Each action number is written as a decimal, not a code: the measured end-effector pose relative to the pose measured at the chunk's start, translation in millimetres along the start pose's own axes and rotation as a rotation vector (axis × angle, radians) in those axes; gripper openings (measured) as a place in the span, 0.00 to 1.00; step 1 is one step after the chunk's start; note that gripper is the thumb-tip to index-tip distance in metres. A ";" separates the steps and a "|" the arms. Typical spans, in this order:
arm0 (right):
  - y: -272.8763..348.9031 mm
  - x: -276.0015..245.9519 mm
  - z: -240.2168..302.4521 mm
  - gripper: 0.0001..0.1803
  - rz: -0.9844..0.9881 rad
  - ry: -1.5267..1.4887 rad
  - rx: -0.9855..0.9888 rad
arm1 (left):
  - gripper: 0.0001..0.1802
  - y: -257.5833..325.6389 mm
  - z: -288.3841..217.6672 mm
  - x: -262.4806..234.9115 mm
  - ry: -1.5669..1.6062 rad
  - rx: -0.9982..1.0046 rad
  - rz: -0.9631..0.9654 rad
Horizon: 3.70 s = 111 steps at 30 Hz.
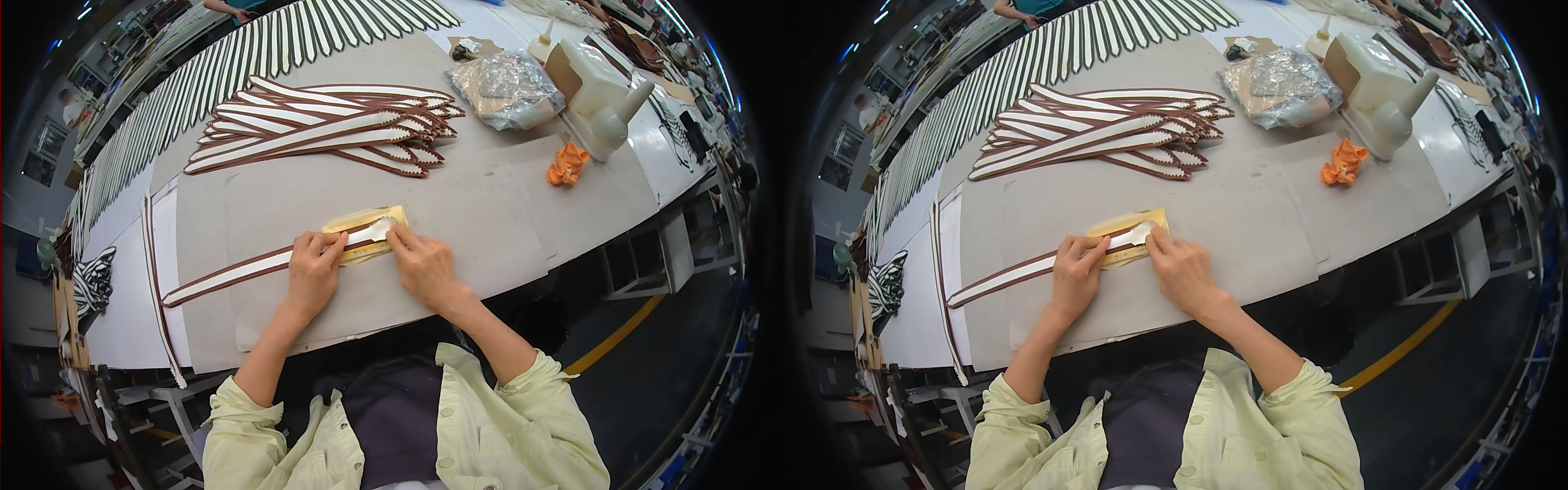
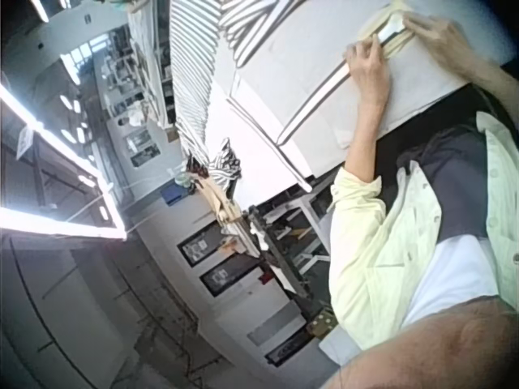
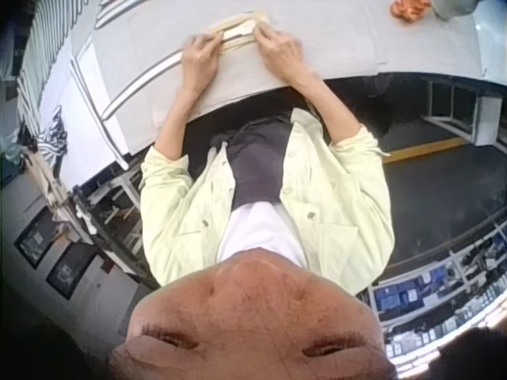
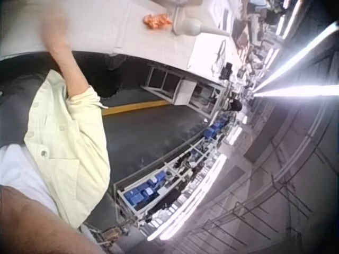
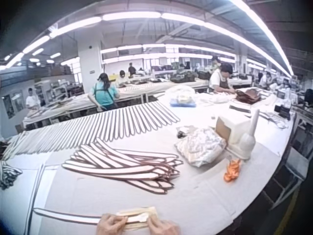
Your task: The person repeatedly picks up long, striped fabric strips and presses them against a small yellow rectangular tool on a workbench. They handle the strips one at a time, applying pressure along the length of the strip before placing the finished items into a growing pile.
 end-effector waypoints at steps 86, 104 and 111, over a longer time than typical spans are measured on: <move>-9.1 7.9 4.0 0.19 -0.039 0.095 -0.217 | 0.27 -11.2 -36.7 31.6 -0.089 0.075 0.001; -21.2 16.2 -0.5 0.06 -0.134 -0.123 0.202 | 0.34 17.8 -46.2 3.0 0.025 -0.044 0.092; -22.6 18.2 -3.3 0.06 -0.135 -0.143 0.208 | 0.33 3.8 -50.9 14.6 0.061 -0.053 0.067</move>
Point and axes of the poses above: each hand's wrist, its own y-axis away from the middle knuckle, its own x-axis out of the palm, z = x × y, the point moved 2 cm from there along -y, towards the middle knuckle, and after that the axes turned 6 degrees about -z, right-handed, at the moved point
